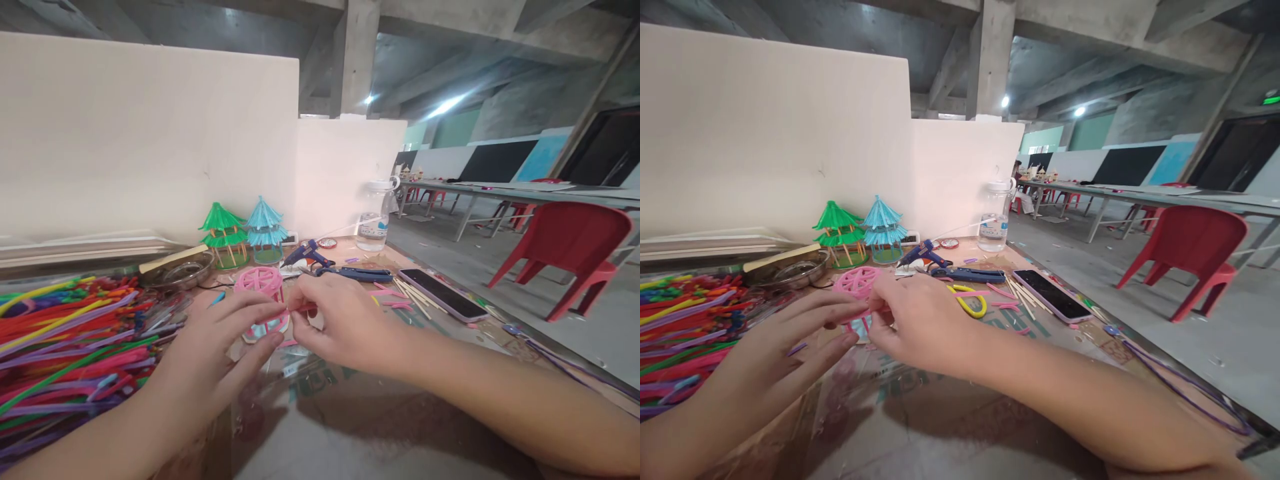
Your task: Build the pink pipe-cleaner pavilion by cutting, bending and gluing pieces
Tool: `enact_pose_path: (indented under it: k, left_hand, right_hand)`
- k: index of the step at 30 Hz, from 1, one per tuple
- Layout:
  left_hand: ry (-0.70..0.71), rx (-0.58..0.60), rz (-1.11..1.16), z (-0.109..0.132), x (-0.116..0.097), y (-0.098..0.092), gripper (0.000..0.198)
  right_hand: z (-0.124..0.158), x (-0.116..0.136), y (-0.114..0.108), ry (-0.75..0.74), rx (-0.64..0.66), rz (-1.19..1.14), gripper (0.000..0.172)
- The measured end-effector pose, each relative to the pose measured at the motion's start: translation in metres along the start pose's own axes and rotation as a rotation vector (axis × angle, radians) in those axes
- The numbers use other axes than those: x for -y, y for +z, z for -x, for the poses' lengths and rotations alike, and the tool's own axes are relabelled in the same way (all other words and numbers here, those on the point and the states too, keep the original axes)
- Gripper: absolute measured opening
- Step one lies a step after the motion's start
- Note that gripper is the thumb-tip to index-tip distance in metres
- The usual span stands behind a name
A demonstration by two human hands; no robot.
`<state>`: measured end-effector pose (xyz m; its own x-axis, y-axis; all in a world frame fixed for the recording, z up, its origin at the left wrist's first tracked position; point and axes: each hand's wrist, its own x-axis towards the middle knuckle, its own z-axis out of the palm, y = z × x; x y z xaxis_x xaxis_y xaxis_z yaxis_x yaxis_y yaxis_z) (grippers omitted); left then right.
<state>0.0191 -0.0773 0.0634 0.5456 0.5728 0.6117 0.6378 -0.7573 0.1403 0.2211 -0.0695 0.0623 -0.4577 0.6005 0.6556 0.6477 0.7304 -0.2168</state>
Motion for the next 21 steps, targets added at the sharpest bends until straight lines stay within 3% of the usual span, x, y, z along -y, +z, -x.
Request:
enact_pose_path:
  k: [11,15,18,21]
  left_hand:
    - [0.181,0.002,-0.086,0.003,-0.005,0.0,0.028]
    - [0.092,0.077,-0.118,0.012,-0.007,0.007,0.039]
    - [0.011,0.248,-0.12,0.014,-0.007,0.016,0.053]
    - [-0.035,0.574,-0.132,0.011,-0.004,0.026,0.032]
  right_hand:
    - [0.003,-0.003,0.006,-0.118,-0.061,0.096,0.005]
    - [0.001,-0.01,0.008,-0.124,-0.142,0.135,0.005]
    - [-0.002,-0.014,0.004,-0.128,-0.164,0.146,0.006]
    - [-0.005,-0.016,-0.003,-0.118,-0.153,0.139,0.006]
